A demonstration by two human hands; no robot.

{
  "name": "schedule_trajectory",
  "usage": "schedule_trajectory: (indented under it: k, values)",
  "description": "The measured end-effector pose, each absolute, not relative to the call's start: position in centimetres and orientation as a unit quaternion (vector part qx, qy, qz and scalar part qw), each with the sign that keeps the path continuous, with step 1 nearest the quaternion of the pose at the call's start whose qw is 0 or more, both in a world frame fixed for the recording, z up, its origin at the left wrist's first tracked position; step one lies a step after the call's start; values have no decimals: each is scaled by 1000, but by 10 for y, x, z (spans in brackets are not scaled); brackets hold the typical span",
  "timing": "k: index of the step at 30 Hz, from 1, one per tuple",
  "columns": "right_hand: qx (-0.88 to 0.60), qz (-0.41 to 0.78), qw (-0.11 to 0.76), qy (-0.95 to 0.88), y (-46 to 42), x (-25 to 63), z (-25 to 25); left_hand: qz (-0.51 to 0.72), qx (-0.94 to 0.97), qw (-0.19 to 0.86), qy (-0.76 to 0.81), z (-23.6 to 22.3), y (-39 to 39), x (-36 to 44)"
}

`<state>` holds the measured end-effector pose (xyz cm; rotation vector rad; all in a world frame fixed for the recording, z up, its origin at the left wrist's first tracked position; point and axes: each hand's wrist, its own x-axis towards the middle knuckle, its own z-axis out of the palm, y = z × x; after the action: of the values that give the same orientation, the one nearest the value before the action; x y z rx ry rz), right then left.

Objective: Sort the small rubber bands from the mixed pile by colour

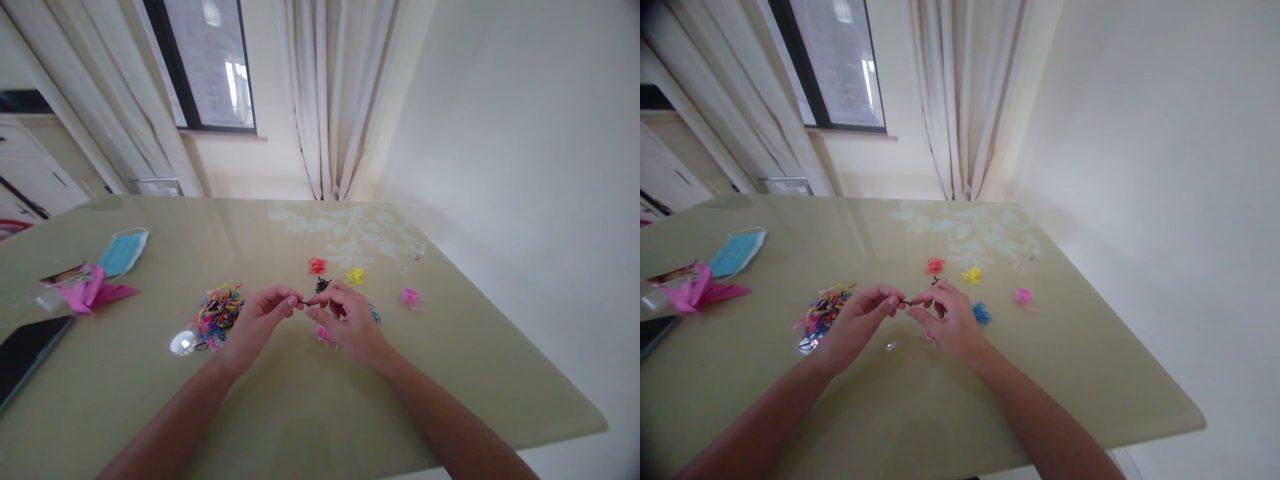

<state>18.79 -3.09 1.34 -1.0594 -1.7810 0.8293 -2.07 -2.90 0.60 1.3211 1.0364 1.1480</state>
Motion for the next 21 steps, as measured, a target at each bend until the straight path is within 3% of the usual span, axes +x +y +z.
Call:
schedule_trajectory:
  k: [8,15,18,21]
  values:
    - [-402,333,469,-712,-30,192,16,463,597,493,432,14,-34,-19]
    - [-368,311,515,-709,-29,201,26,475,625,384,486,12,-23,-31]
    - [-361,297,525,-711,-29,205,29,427,666,299,534,9,-18,-41]
    - [-364,280,538,-707,-27,209,30,285,745,117,592,5,-19,-53]
